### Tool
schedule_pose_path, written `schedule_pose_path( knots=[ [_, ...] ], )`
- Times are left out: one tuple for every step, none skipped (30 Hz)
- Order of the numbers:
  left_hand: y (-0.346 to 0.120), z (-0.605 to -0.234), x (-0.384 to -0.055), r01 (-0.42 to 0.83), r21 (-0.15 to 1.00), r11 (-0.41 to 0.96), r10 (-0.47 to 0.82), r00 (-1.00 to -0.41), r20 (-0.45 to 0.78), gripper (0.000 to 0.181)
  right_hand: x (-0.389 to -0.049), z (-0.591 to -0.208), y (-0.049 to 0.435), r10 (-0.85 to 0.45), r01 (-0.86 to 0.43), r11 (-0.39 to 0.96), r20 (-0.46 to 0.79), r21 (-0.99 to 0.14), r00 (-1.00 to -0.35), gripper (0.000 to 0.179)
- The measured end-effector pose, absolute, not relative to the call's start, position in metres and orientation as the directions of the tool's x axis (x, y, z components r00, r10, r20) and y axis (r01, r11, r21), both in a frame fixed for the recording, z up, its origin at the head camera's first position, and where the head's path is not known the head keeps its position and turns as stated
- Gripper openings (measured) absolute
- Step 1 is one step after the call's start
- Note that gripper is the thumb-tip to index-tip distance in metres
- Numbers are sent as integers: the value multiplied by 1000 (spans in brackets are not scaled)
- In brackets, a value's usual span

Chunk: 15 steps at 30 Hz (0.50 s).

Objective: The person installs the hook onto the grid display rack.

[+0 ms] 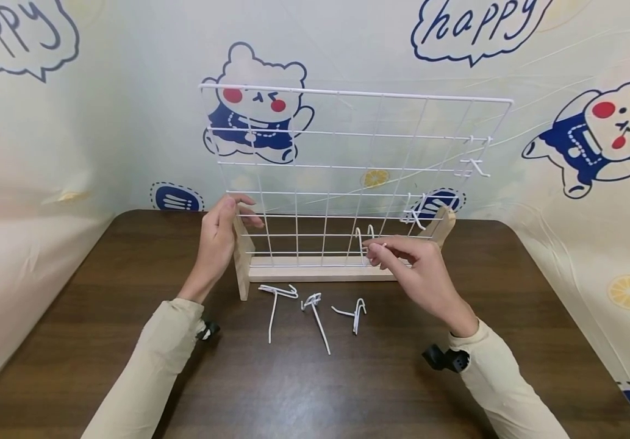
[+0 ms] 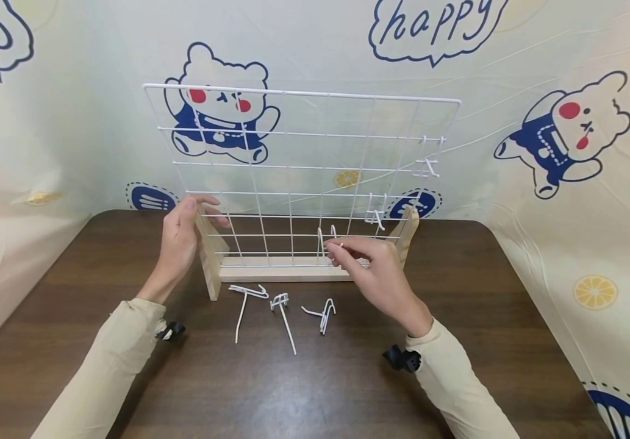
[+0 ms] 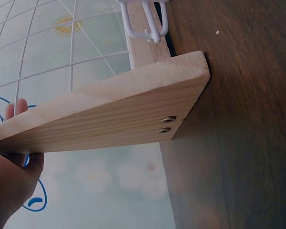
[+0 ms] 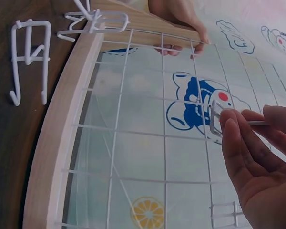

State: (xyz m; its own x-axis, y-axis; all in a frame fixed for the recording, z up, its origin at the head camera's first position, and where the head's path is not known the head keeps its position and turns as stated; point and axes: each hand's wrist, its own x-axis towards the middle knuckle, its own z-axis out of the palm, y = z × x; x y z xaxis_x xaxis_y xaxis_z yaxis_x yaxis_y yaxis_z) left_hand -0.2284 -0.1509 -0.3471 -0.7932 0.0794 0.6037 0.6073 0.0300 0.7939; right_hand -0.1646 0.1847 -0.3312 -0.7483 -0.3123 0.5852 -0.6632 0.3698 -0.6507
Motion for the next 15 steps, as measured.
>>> schedule_pose_path(
  knots=[
    [-151, -347, -228, 605, 795, 26, 78, -795, 602, 40, -165, -330, 184, -308, -669, 365, 594, -648, -743, 15],
    [-151, -347, -228, 605, 796, 24, 78, -795, 602, 40, -165, -329, 183, -304, -674, 360, 603, -645, -738, 16],
    [-152, -347, -228, 604, 796, 21, 79, -795, 601, 40, -165, -328, 182, -299, -680, 356, 612, -641, -732, 16],
    [-152, -347, -228, 603, 797, 21, 78, -796, 600, 40, -166, -327, 181, -295, -686, 351, 620, -637, -727, 16],
    [-152, -347, -228, 602, 798, 19, 78, -797, 599, 40, -166, -326, 180, -290, -690, 346, 627, -635, -723, 16],
    [-152, -347, -228, 601, 799, 18, 78, -797, 598, 40, -166, -325, 179, -286, -694, 342, 634, -633, -719, 16],
    [-152, -347, -228, 600, 800, 17, 79, -798, 597, 41, -166, -324, 178, -283, -698, 342, 639, -629, -715, 16],
    [-152, -347, -228, 600, 800, 18, 80, -799, 597, 41, -166, -323, 177, -280, -700, 341, 642, -628, -713, 16],
    [-152, -347, -228, 598, 801, 19, 80, -800, 595, 40, -166, -322, 176, -279, -702, 341, 646, -625, -710, 16],
    [-152, -347, -228, 597, 802, 21, 80, -800, 594, 40, -166, -321, 176, -277, -704, 341, 648, -623, -709, 16],
    [-152, -347, -227, 597, 802, 24, 81, -801, 594, 41, -166, -320, 175, -276, -705, 339, 651, -623, -708, 16],
    [-152, -347, -227, 596, 802, 29, 82, -801, 593, 41, -166, -319, 174, -275, -707, 336, 653, -623, -706, 16],
    [-152, -346, -227, 596, 802, 32, 83, -802, 592, 41, -166, -318, 173, -272, -708, 335, 656, -622, -704, 16],
    [-152, -346, -226, 596, 802, 36, 83, -802, 592, 41, -166, -317, 172, -268, -709, 329, 658, -624, -703, 16],
    [-152, -346, -226, 595, 802, 39, 84, -802, 591, 41, -166, -317, 171, -266, -710, 325, 661, -624, -702, 16]
  ],
)
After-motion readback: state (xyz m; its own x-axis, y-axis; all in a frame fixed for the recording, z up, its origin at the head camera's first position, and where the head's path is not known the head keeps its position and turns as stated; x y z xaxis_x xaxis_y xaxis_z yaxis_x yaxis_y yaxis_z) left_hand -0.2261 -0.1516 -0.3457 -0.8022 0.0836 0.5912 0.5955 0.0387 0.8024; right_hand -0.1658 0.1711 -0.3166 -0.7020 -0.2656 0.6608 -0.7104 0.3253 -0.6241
